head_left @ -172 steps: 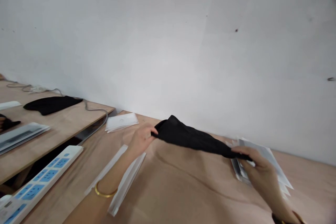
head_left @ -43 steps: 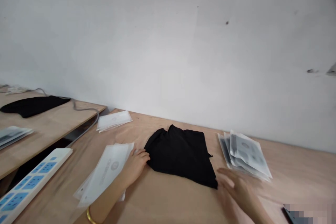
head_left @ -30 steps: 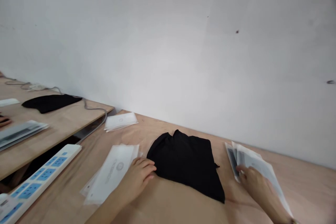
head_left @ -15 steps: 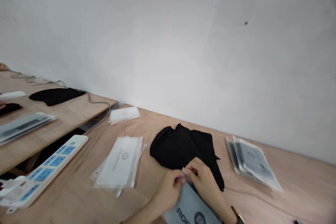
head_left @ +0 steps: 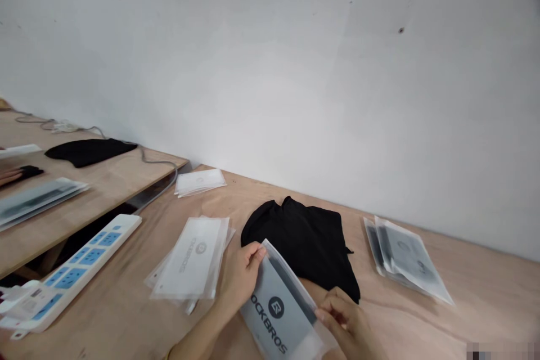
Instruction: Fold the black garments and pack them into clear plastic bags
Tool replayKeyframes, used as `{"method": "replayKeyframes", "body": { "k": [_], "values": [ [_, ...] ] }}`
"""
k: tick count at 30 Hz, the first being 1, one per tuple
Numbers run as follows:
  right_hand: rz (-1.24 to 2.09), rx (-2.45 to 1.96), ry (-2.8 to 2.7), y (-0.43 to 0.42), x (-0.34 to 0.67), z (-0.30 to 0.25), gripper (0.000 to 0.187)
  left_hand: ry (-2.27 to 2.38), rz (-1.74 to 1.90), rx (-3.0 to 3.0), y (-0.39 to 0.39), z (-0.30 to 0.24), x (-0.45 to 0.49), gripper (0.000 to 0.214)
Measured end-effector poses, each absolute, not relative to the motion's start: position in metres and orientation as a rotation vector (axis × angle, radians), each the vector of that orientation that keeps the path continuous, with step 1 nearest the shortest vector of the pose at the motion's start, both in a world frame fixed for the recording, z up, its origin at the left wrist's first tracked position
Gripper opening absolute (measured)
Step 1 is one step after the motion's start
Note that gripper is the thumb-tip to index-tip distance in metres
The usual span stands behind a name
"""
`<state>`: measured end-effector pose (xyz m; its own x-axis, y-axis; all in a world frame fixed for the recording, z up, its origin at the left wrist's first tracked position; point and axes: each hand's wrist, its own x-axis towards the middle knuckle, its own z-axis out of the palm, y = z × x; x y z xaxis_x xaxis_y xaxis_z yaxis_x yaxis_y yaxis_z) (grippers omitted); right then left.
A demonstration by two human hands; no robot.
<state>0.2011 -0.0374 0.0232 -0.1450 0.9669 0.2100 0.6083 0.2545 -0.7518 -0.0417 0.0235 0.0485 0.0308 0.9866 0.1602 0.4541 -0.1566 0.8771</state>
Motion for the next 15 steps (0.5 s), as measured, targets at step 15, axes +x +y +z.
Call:
{"method": "replayKeyframes", "body": {
  "k": [15],
  "values": [
    [0.641,-1.439,-1.676,-0.047,0.212,0.035,0.035,1.530,1.183,1.698,0.025,0.045,-0.046,0.037]
  ]
}}
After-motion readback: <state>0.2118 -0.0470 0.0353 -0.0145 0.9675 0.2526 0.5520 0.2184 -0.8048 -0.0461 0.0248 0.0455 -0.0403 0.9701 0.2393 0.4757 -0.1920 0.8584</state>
